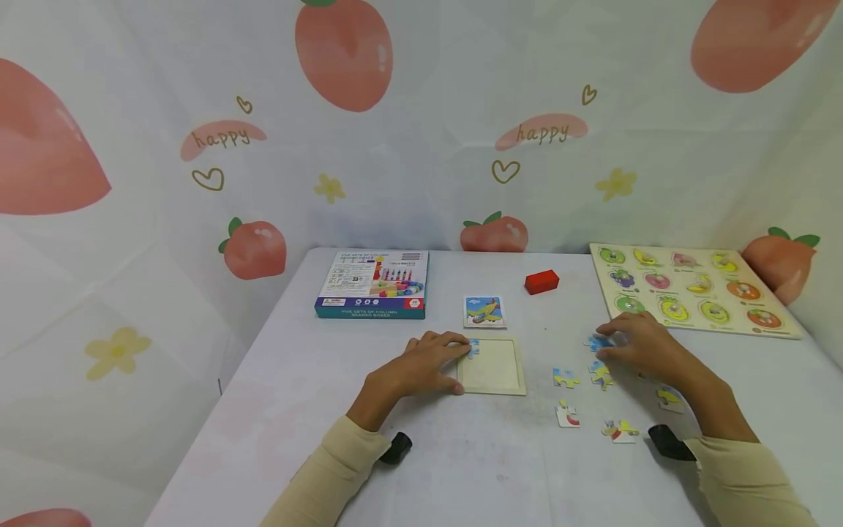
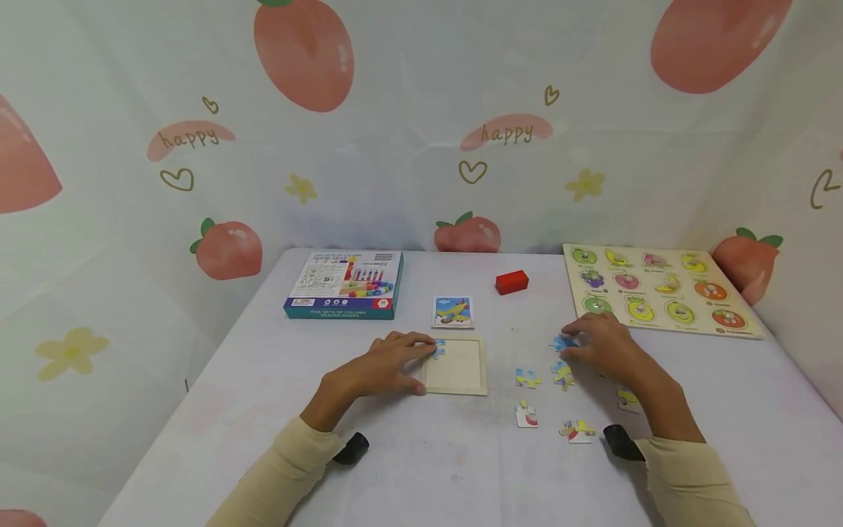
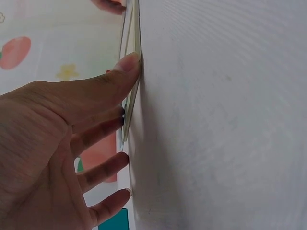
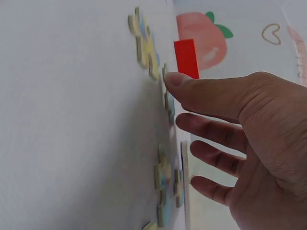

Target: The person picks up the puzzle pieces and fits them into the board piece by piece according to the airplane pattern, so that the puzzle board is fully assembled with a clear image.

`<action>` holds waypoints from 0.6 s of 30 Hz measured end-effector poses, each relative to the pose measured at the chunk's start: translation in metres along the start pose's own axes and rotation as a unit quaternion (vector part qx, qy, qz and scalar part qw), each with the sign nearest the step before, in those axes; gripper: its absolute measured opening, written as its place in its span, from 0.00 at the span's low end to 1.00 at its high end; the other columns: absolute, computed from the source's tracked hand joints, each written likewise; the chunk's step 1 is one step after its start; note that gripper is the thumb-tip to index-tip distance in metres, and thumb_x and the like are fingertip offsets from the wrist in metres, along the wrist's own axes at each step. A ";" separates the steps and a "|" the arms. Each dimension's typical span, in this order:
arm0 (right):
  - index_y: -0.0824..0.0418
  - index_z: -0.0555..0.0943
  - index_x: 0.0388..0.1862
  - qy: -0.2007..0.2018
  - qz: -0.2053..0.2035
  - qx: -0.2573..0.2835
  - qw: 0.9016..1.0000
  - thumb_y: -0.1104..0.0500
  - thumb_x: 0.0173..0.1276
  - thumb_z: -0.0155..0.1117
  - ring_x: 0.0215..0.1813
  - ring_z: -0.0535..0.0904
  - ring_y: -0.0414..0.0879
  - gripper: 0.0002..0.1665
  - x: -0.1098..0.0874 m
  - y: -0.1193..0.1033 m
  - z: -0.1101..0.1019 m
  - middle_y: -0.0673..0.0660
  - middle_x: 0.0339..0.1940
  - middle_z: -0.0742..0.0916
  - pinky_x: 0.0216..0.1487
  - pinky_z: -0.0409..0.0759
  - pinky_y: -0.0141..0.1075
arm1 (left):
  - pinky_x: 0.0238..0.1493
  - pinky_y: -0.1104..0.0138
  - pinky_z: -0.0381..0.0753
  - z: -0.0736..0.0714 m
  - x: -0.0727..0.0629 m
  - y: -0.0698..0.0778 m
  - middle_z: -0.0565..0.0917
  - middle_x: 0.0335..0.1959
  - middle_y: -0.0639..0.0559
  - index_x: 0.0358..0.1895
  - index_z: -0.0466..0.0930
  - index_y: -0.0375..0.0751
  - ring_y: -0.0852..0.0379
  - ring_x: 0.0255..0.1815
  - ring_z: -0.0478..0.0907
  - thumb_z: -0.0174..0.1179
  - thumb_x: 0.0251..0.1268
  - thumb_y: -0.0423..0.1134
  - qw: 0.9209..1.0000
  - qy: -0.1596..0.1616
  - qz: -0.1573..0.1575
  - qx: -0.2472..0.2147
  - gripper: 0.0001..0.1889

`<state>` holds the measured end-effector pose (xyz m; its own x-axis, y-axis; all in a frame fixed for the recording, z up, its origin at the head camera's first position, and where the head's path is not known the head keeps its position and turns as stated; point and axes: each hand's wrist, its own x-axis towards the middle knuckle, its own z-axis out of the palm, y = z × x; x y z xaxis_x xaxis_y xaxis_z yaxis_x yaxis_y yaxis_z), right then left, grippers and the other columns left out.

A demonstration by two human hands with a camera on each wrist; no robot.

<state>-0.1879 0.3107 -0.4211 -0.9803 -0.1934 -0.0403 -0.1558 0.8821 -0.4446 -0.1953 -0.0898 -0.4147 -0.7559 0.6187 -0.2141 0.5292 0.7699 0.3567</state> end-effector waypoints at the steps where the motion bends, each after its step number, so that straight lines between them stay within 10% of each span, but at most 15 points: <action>1: 0.67 0.87 0.59 0.000 0.002 0.003 1.000 0.52 0.66 0.78 0.65 0.69 0.72 0.28 0.000 0.002 0.000 0.73 0.62 0.83 0.62 0.72 0.70 | 0.74 0.48 0.65 0.000 0.000 0.000 0.67 0.81 0.56 0.81 0.68 0.52 0.47 0.81 0.61 0.73 0.67 0.54 1.000 0.000 0.000 0.000 0.41; 18: 0.68 0.89 0.51 0.014 -0.012 0.007 1.000 0.54 0.67 0.78 0.57 0.74 0.67 0.21 0.000 0.011 0.002 0.70 0.54 0.87 0.58 0.73 0.64 | 0.75 0.48 0.65 -0.001 -0.001 0.004 0.65 0.82 0.57 0.82 0.67 0.53 0.47 0.82 0.60 0.72 0.68 0.53 1.000 -0.008 -0.010 -0.001 0.41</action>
<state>-0.1893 0.3195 -0.4283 -0.9793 -0.2022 -0.0044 -0.1778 0.8714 -0.4572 -0.1932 -0.0875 -0.4126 -0.7595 0.6064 -0.2355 0.5140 0.7813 0.3540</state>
